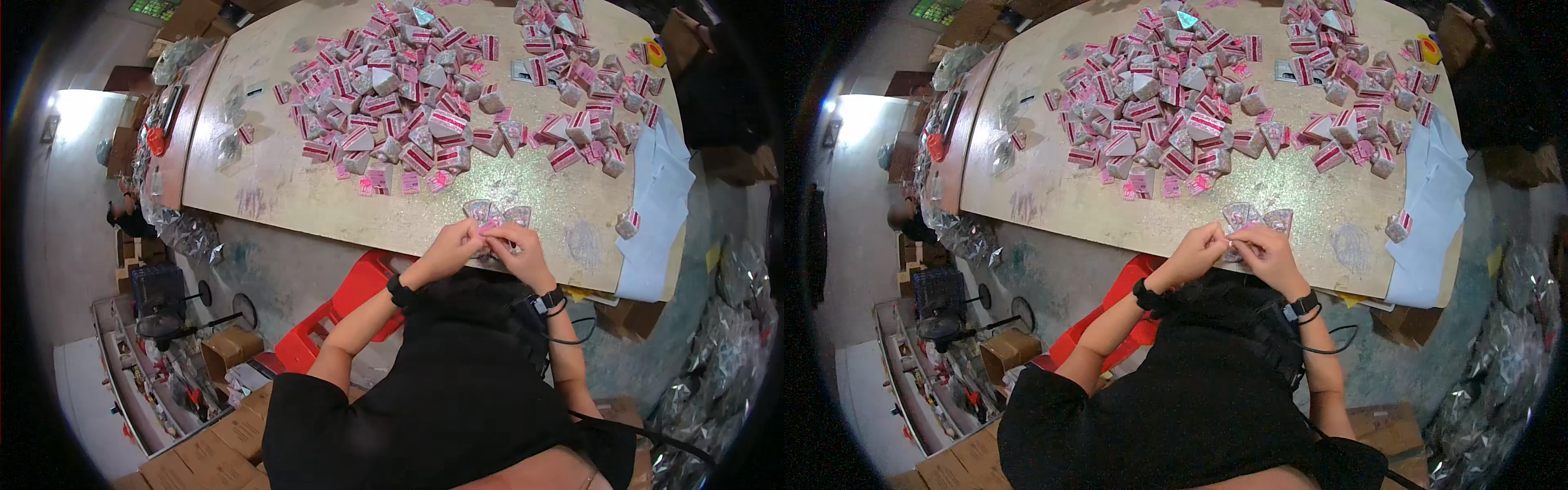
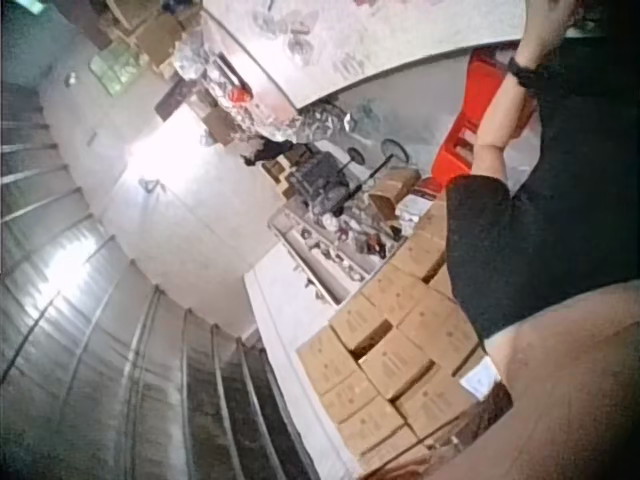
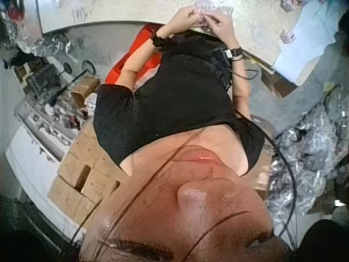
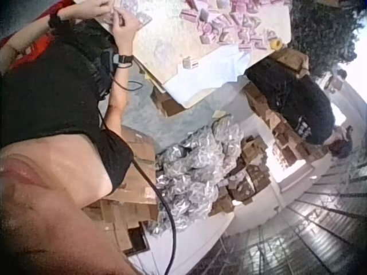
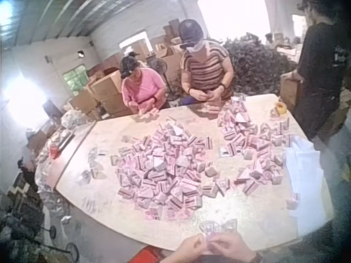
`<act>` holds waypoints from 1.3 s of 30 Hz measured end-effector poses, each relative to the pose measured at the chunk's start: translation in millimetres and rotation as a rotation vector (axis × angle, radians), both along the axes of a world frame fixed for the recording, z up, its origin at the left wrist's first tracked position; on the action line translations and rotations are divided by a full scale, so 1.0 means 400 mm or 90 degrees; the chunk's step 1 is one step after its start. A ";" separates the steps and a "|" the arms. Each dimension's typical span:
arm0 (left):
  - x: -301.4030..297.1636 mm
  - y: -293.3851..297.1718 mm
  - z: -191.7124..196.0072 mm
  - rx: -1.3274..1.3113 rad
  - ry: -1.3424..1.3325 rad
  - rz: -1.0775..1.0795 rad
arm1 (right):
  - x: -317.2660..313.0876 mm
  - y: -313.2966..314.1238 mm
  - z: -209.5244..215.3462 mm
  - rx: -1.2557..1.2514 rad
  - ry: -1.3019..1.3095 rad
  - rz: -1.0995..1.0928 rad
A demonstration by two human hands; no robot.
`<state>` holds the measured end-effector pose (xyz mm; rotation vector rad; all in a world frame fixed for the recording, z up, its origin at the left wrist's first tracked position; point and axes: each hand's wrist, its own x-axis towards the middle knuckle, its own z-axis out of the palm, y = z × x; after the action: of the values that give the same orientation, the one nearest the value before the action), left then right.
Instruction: Packaging small pink and white products into small bags and then into larger clear plastic bags.
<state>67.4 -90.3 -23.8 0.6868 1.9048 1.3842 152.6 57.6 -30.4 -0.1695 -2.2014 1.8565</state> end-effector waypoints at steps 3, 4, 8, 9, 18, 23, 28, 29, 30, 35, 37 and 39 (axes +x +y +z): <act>-0.041 -0.005 0.029 0.011 -0.592 0.009 | -0.006 -0.002 0.009 0.076 0.067 0.011; -0.041 -0.007 0.028 0.009 -0.582 -0.002 | -0.008 -0.005 0.014 0.100 0.056 0.021; -0.058 -0.025 0.003 0.044 -0.929 0.081 | -0.014 -0.015 0.003 0.185 0.072 0.019; -0.059 -0.029 0.002 0.043 -0.932 0.078 | -0.018 -0.021 0.005 0.206 0.070 0.020; 0.011 -0.044 0.009 -0.106 -0.341 0.077 | 0.010 -0.032 -0.020 0.000 -0.099 0.063; 0.056 -0.041 0.007 -0.028 0.030 0.025 | 0.048 -0.026 -0.032 0.005 -0.042 0.088; 0.055 -0.051 0.009 -0.070 -0.607 0.173 | 0.058 -0.042 -0.068 0.093 0.077 0.070; 0.055 -0.051 0.005 -0.076 -0.593 0.171 | 0.062 -0.038 -0.067 0.094 0.070 0.061; 0.053 -0.050 0.005 -0.077 -0.627 0.158 | 0.065 -0.036 -0.064 0.100 0.094 0.058; 0.056 0.002 0.032 -0.066 -0.532 0.113 | 0.067 0.006 -0.017 0.242 0.106 -0.017; 0.055 0.032 0.052 -0.064 -0.433 0.090 | 0.071 0.020 -0.021 0.248 0.111 -0.053; 0.039 0.050 0.068 -0.033 -0.436 0.052 | 0.074 0.038 -0.022 0.015 0.122 -0.171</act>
<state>83.0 -70.2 3.4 0.0763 1.4169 1.3814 182.2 72.8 -39.1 -0.2573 -1.9643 1.6290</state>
